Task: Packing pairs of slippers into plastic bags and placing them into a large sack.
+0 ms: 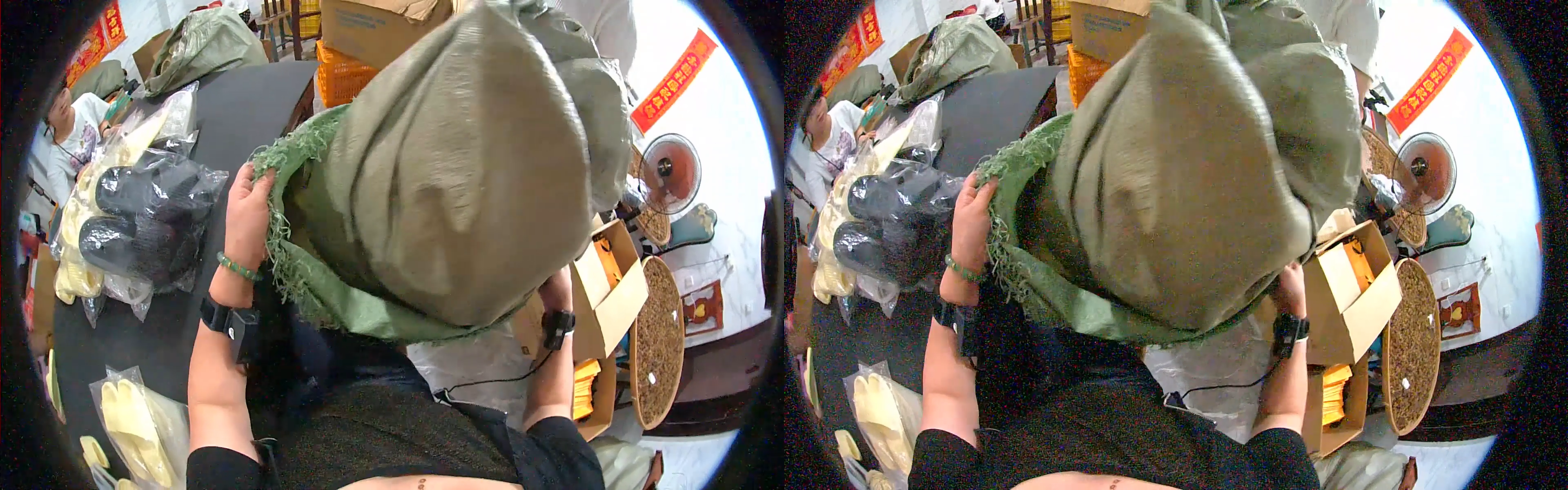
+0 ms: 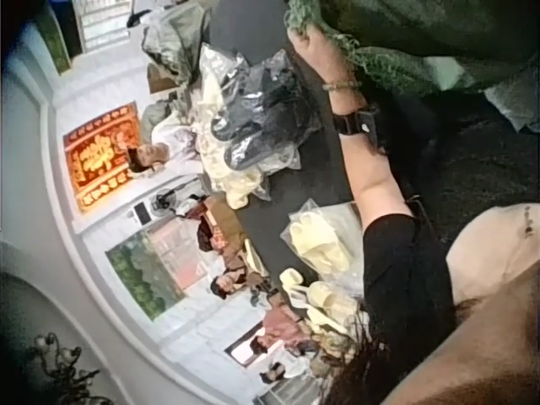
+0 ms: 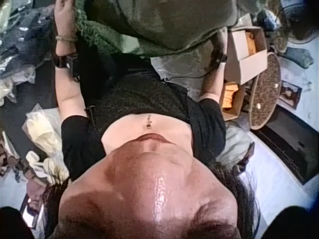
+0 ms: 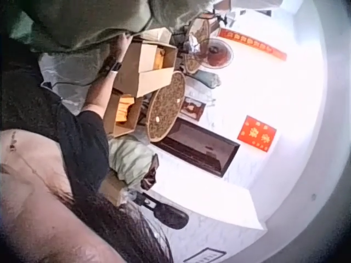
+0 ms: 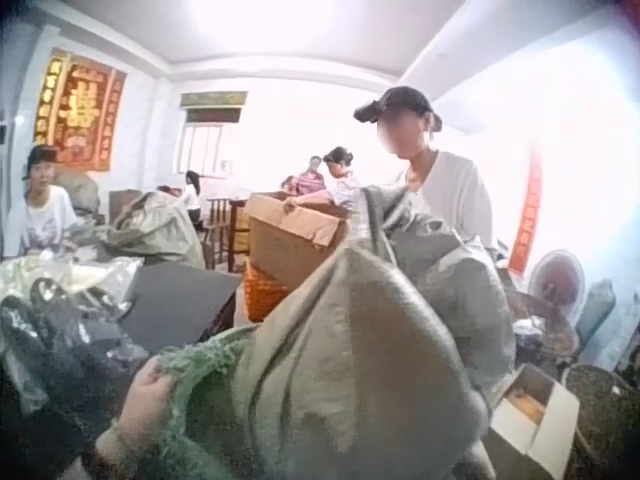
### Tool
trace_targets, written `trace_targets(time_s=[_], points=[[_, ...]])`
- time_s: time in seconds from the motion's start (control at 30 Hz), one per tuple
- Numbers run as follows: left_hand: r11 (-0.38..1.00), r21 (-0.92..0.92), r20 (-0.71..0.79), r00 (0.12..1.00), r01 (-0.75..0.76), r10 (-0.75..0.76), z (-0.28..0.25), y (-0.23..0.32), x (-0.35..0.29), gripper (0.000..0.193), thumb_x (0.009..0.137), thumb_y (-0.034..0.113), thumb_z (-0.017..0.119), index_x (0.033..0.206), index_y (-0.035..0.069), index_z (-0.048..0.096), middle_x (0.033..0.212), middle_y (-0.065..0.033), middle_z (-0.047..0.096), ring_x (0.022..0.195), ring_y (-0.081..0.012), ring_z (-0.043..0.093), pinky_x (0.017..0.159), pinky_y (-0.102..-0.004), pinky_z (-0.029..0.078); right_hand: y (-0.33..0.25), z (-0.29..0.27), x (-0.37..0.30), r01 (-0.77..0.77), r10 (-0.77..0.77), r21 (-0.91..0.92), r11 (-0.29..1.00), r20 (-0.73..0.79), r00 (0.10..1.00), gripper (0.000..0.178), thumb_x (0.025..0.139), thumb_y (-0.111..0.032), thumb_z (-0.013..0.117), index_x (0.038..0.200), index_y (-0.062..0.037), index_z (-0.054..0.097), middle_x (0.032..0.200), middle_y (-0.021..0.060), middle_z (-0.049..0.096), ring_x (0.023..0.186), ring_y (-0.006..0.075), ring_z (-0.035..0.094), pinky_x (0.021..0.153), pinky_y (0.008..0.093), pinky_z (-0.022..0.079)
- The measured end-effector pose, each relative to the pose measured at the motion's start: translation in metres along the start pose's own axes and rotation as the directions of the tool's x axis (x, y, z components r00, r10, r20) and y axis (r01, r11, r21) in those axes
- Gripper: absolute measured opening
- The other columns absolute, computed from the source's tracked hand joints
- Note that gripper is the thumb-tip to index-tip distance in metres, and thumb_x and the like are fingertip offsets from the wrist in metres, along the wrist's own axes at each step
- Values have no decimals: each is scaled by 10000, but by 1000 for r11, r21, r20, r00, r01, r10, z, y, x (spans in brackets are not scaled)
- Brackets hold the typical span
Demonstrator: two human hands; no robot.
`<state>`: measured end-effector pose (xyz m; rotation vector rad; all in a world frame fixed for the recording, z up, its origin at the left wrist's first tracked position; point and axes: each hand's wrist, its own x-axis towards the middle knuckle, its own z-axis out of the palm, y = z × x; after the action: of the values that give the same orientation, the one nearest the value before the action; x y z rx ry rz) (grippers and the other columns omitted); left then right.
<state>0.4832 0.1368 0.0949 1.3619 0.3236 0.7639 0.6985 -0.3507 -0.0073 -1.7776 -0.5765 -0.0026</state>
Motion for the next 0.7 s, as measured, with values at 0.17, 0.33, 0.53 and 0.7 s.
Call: trace_targets(time_s=[0.17,0.33,0.53,0.7], points=[[1000,-18,19,1000,9,-8,12,-8,3,228,957,74,497,1161,-2,564,1099,-44,632,979,-108,568,871,-249,446,14,11,-11,-277,534,789,549,-75,842,312,940,-150,468,1207,5,513,1127,99,611,956,224,609,797,361,515],[998,-66,19,1000,17,-16,6,-5,0,212,956,71,502,1148,-2,552,1087,-46,628,969,-107,566,873,-252,444,-2,28,17,-222,420,738,638,-91,903,307,940,-154,463,1196,6,518,1120,98,611,956,224,607,792,359,513],[996,-86,20,1000,14,-12,3,-2,-3,198,953,66,502,1130,-9,552,1081,-48,623,977,-107,560,880,-253,437,-24,42,2,-164,322,631,758,-144,936,300,941,-160,456,1180,7,527,1111,97,612,955,222,605,785,357,512],[1000,-7,-24,1000,-7,7,-7,-1,1,208,935,59,506,1121,-15,562,1090,-47,623,987,-108,552,885,-255,425,-41,50,22,-141,257,526,839,-154,954,296,942,-165,450,1167,8,533,1104,97,612,954,221,603,779,355,510]])
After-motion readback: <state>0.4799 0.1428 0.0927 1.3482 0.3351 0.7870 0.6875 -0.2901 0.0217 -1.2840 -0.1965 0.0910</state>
